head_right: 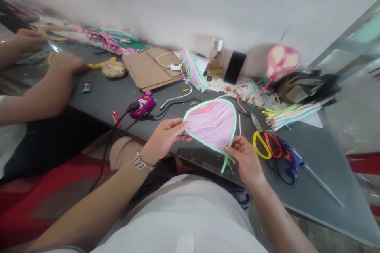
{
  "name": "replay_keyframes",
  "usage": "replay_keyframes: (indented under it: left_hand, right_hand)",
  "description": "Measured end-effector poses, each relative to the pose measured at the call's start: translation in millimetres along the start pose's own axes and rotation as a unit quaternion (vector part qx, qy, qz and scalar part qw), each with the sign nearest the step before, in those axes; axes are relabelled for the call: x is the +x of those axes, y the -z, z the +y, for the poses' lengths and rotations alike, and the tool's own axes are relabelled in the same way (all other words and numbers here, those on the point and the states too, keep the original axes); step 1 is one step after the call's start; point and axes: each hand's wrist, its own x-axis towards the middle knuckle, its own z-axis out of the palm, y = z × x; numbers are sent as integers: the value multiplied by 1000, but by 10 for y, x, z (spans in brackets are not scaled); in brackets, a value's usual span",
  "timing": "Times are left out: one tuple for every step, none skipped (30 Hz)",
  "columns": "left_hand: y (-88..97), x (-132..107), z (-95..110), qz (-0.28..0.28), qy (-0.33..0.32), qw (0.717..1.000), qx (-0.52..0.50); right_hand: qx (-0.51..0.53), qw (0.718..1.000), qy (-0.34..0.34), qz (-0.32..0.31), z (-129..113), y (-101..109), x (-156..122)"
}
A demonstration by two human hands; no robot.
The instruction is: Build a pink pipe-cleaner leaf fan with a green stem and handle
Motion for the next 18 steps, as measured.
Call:
replay_keyframes:
  left_hand:
    - [-3,2,12,2,-5,1000,10]
    - [-5,6,29,3,-10,1000,21]
    - [-6,10,47,4,-15,999,32]
    - [-8,12,65,6,-22,999,42]
    - [-13,11,79,9,-29,998,50]
    - [-23,6,87,11,-35,998,52]
    - [-39,-3,87,15,-41,998,46]
    - [-61,-15,78,17,-44,998,32]
    - [-88,-31,60,18,-45,999,13]
    - [-118,-48,36,19,-44,999,-8]
    - [-150,-65,6,19,-41,999,-25]
    - [-179,-80,-25,20,-38,998,-36]
    - [-203,-93,-54,23,-34,998,-41]
    - [-221,-102,-79,27,-31,998,-42]
    - [-231,-108,-96,31,-31,998,-40]
    - [-233,-110,-104,33,-32,998,-35]
    - [-228,-110,-104,33,-35,998,-29]
    - [-219,-109,-98,32,-39,998,-24]
  right_hand:
    - [3,1000,-5,0,-3,-10,-7]
    - [5,1000,-9,0,-7,-19,-13]
    - [6,1000,-12,0,-10,-27,-20]
    - [6,1000,-14,0,-12,-34,-26]
    - [6,1000,-12,1,-12,-39,-32]
    - [7,1000,-9,2,-10,-43,-37]
    - [10,1000,-4,3,-4,-46,-42]
    - [15,1000,1,4,4,-49,-47]
    - [22,1000,6,5,14,-53,-50]
    - [31,999,10,6,27,-57,-53]
    - [39,999,14,5,40,-62,-55]
    - [46,999,17,5,53,-68,-56]
    - [50,998,21,4,64,-75,-57]
    - [52,998,25,2,74,-81,-58]
    - [50,998,28,-1,80,-88,-61]
    - [47,998,31,-3,84,-93,-66]
    - [43,999,32,-6,84,-97,-73]
    - [36,999,33,-11,83,-100,-81]
